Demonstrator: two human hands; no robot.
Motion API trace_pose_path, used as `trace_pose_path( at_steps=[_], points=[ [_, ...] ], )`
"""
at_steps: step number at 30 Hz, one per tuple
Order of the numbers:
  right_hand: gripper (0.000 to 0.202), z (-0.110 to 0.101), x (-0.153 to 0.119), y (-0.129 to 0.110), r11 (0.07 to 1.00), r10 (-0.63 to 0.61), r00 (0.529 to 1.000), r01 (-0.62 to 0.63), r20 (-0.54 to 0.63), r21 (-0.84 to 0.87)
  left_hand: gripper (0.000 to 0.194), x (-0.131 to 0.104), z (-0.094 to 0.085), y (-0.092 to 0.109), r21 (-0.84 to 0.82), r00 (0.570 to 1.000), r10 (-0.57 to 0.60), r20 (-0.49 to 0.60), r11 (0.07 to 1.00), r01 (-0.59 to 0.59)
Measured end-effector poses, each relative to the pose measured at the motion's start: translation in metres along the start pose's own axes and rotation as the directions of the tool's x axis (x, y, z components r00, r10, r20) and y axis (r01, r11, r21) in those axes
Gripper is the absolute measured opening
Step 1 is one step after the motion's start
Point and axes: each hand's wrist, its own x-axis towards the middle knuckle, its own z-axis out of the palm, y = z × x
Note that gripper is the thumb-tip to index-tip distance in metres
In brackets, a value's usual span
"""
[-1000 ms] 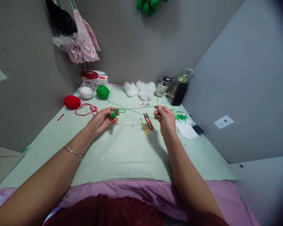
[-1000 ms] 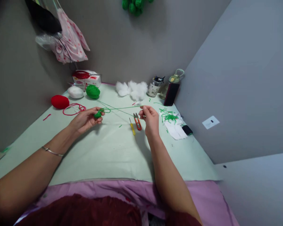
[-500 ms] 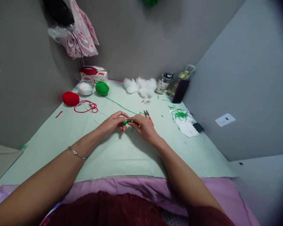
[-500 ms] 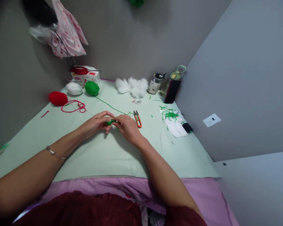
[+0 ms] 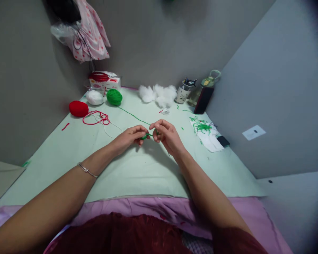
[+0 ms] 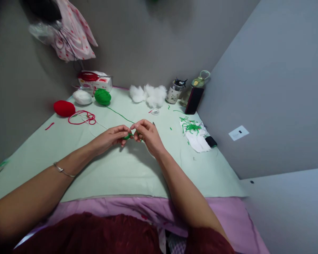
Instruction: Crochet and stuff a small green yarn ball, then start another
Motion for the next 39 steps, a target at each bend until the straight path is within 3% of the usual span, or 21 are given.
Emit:
trace_pose_path(
  at_steps=[2, 5, 8, 15, 22, 27, 32, 39],
  points=[
    [0.028, -0.001, -0.001, 0.001, 0.975, -0.060, 0.996, 0.044, -0.066, -0.220, 0.017, 0.000, -0.001, -0.001, -0.001, 1.000, 0.005, -0.018, 1.000, -0.005],
    [0.024, -0.003, -0.002, 0.004, 0.814, -0.089, 0.996, 0.069, -0.006, -0.577, 0.021, 0.001, -0.002, -0.004, 0.006, 1.000, 0.010, -0.020, 1.000, -0.010],
    [0.030, -0.005, -0.001, 0.009, 0.719, -0.031, 0.999, 0.051, 0.041, -0.693, 0.024, 0.002, -0.003, -0.007, 0.027, 1.000, -0.005, 0.009, 1.000, 0.005],
    [0.041, -0.006, 0.000, 0.005, 0.814, 0.054, 0.997, -0.018, 0.046, -0.581, 0.018, 0.000, -0.002, -0.004, 0.071, 0.999, -0.001, 0.047, 0.997, -0.002],
    [0.038, 0.002, 0.000, 0.008, 0.926, 0.168, 0.982, -0.129, 0.082, -0.355, 0.022, 0.006, 0.002, -0.012, 0.130, 0.997, 0.051, -0.057, 0.991, -0.043],
    [0.038, 0.014, 0.002, 0.020, 0.948, 0.157, 0.986, -0.133, 0.060, -0.288, 0.023, 0.013, 0.000, -0.022, 0.170, 0.986, 0.111, -0.122, 0.981, -0.089],
    [0.042, 0.014, 0.005, 0.017, 0.955, 0.148, 0.987, -0.127, 0.059, -0.269, 0.018, 0.010, -0.008, -0.017, 0.128, 0.991, 0.106, -0.078, 0.987, -0.096],
    [0.042, 0.006, 0.000, 0.005, 0.963, 0.133, 0.991, -0.121, 0.033, -0.241, 0.029, 0.002, -0.014, -0.002, 0.047, 0.997, 0.080, 0.010, 0.996, -0.080]
  ],
)
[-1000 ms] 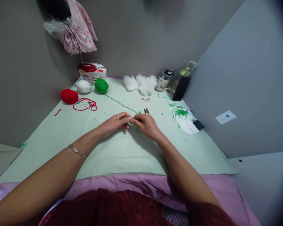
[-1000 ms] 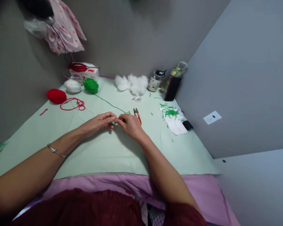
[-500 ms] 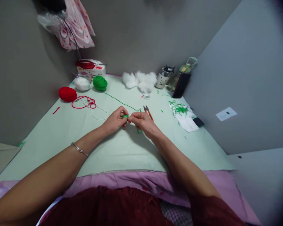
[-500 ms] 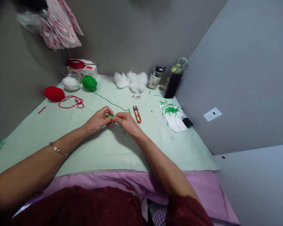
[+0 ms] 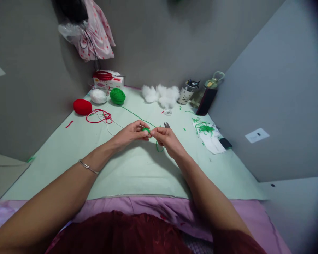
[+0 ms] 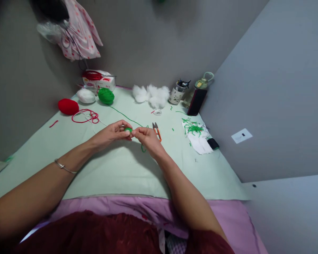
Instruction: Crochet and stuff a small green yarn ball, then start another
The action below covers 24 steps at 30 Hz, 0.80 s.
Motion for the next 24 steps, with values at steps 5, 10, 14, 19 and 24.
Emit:
trace_pose_path(
  at_steps=[5, 10, 14, 19, 24],
  points=[
    [0.039, 0.000, -0.003, -0.001, 1.000, -0.009, 1.000, 0.009, 0.011, 0.000, 0.026, 0.002, 0.006, 0.001, -0.003, 0.999, 0.024, -0.027, 1.000, -0.024],
    [0.036, 0.006, 0.000, 0.009, 1.000, 0.001, 0.999, 0.000, 0.041, -0.015, 0.020, 0.007, 0.014, -0.008, 0.040, 0.991, 0.022, -0.134, 0.999, -0.017],
    [0.033, 0.006, 0.002, 0.005, 0.999, -0.036, 0.998, 0.037, 0.058, -0.029, 0.016, 0.007, 0.011, -0.009, 0.048, 0.980, -0.012, -0.197, 0.999, 0.022],
    [0.031, -0.009, -0.005, -0.014, 0.999, -0.027, 0.987, 0.020, 0.158, 0.046, 0.010, 0.006, -0.007, 0.001, -0.001, 0.962, -0.038, -0.272, 0.999, 0.040],
    [0.031, -0.028, -0.015, -0.026, 0.979, -0.138, 0.989, 0.129, 0.045, 0.155, 0.011, 0.006, -0.024, 0.010, -0.078, 0.944, -0.055, -0.325, 0.996, 0.031]
  ],
)
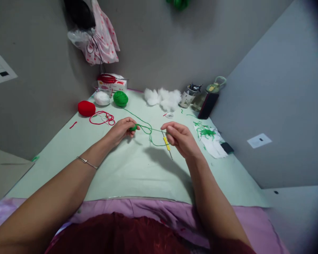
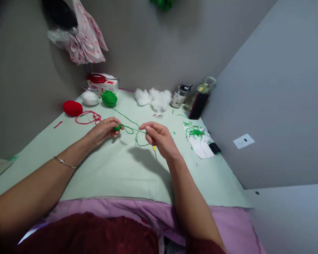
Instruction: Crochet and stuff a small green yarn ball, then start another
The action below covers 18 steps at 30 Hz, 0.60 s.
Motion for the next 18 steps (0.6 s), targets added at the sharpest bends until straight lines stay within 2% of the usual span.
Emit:
trace_pose_path(
  at_steps=[5, 11, 15, 18],
  points=[
    [0.028, -0.011, -0.002, -0.009, 0.969, -0.142, 0.974, 0.174, -0.179, 0.178, 0.012, 0.005, -0.009, 0.002, -0.048, 0.999, -0.006, -0.039, 0.999, 0.004],
    [0.028, -0.032, 0.004, -0.018, 0.918, -0.230, 0.875, 0.340, -0.425, 0.203, 0.012, 0.012, -0.017, -0.002, -0.069, 0.998, -0.001, -0.069, 0.998, -0.004],
    [0.026, -0.040, 0.000, -0.020, 0.925, -0.283, 0.841, 0.367, -0.461, 0.100, 0.013, 0.014, -0.020, -0.004, -0.082, 0.997, 0.002, -0.075, 0.997, -0.009],
    [0.037, -0.041, -0.010, -0.014, 0.942, -0.301, 0.859, 0.334, -0.415, 0.009, 0.013, 0.015, -0.023, -0.003, -0.093, 0.995, 0.005, -0.102, 0.996, -0.014]
  ],
)
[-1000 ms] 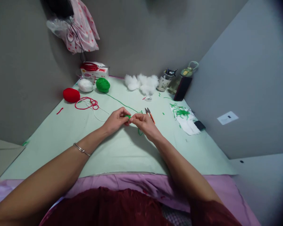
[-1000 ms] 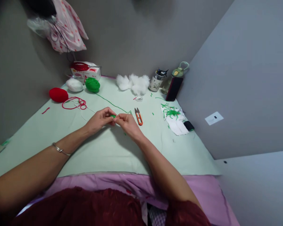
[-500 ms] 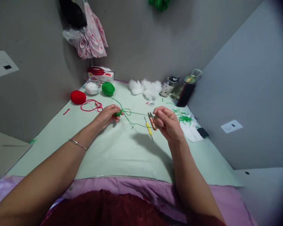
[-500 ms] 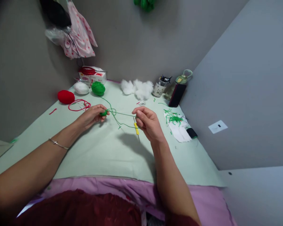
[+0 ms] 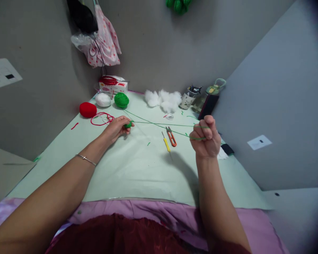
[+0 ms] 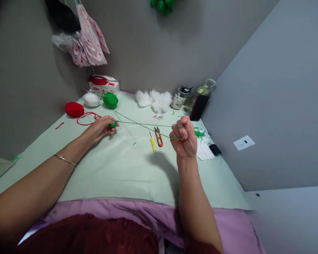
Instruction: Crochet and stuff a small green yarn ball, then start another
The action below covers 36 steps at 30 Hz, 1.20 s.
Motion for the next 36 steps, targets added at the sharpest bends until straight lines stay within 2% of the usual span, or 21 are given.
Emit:
trace_pose_path(
  at_steps=[2, 4, 6, 8, 9, 10, 11, 12, 13, 18, 22, 24, 27, 30, 33, 36],
  points=[
    [0.048, -0.003, -0.008, 0.003, 0.999, 0.038, 0.996, -0.036, 0.079, -0.027, 0.013, 0.001, -0.001, 0.002, -0.009, 1.000, 0.003, -0.023, 1.000, -0.003],
    [0.057, -0.007, -0.014, 0.004, 0.994, 0.111, 0.963, -0.102, 0.247, -0.051, 0.012, 0.001, -0.003, 0.003, -0.022, 0.999, 0.007, -0.044, 1.000, -0.008],
    [0.055, -0.008, -0.015, 0.003, 0.978, 0.209, 0.874, -0.177, 0.438, -0.114, 0.011, 0.002, -0.004, 0.004, -0.039, 0.998, 0.010, -0.057, 0.999, -0.012],
    [0.053, -0.008, -0.011, 0.000, 0.943, 0.317, 0.792, -0.206, 0.522, -0.260, 0.012, 0.001, -0.004, 0.005, -0.063, 0.998, 0.010, -0.058, 0.998, -0.014],
    [0.053, -0.008, -0.007, -0.001, 0.908, 0.369, 0.785, -0.189, 0.498, -0.375, 0.013, 0.001, -0.004, 0.007, -0.079, 0.999, 0.010, -0.053, 0.997, -0.014],
    [0.050, -0.007, -0.004, 0.000, 0.852, 0.398, 0.809, -0.151, 0.433, -0.501, 0.013, 0.000, -0.004, 0.008, -0.096, 0.999, 0.010, -0.046, 0.995, -0.014],
    [0.043, -0.006, 0.000, 0.002, 0.761, 0.394, 0.857, -0.100, 0.333, -0.641, 0.014, -0.001, -0.003, 0.010, -0.115, 0.999, 0.011, -0.037, 0.993, -0.015],
    [0.037, -0.005, 0.003, 0.006, 0.627, 0.367, 0.900, -0.053, 0.235, -0.777, 0.014, -0.002, -0.002, 0.012, -0.135, 1.000, 0.011, -0.026, 0.991, -0.014],
    [0.031, -0.003, 0.004, 0.011, 0.558, 0.359, 0.913, -0.044, 0.193, -0.829, 0.013, -0.003, -0.001, 0.013, -0.156, 1.000, 0.011, -0.013, 0.988, -0.012],
    [0.013, 0.003, 0.002, 0.033, 0.354, 0.406, 0.902, -0.007, 0.147, -0.935, 0.012, -0.013, 0.006, 0.022, -0.262, 0.996, -0.004, 0.085, 0.965, 0.026],
    [0.020, 0.000, 0.003, 0.032, 0.219, 0.333, 0.942, -0.031, 0.044, -0.975, 0.011, -0.020, 0.005, 0.036, -0.383, 0.993, 0.021, 0.119, 0.923, 0.027],
    [0.020, -0.003, 0.005, 0.030, 0.179, 0.328, 0.944, -0.047, 0.015, -0.983, 0.009, -0.024, 0.001, 0.046, -0.447, 0.992, 0.060, 0.107, 0.894, -0.006],
    [0.007, -0.002, 0.003, 0.034, 0.193, 0.421, 0.905, -0.018, 0.066, -0.981, 0.011, -0.027, -0.006, 0.058, -0.530, 0.989, 0.130, 0.073, 0.845, -0.072],
    [0.017, 0.005, -0.002, 0.045, 0.252, 0.482, 0.866, 0.006, 0.130, -0.968, 0.013, -0.029, -0.008, 0.062, -0.574, 0.986, 0.158, 0.054, 0.813, -0.099],
    [0.022, 0.011, -0.005, 0.054, 0.331, 0.491, 0.856, -0.014, 0.159, -0.943, 0.014, -0.031, 0.000, 0.058, -0.543, 0.989, 0.120, 0.085, 0.838, -0.055],
    [0.019, 0.013, -0.002, 0.051, 0.463, 0.494, 0.846, -0.060, 0.201, -0.884, 0.013, -0.034, 0.011, 0.048, -0.487, 0.988, 0.071, 0.139, 0.874, 0.006]
  ],
)
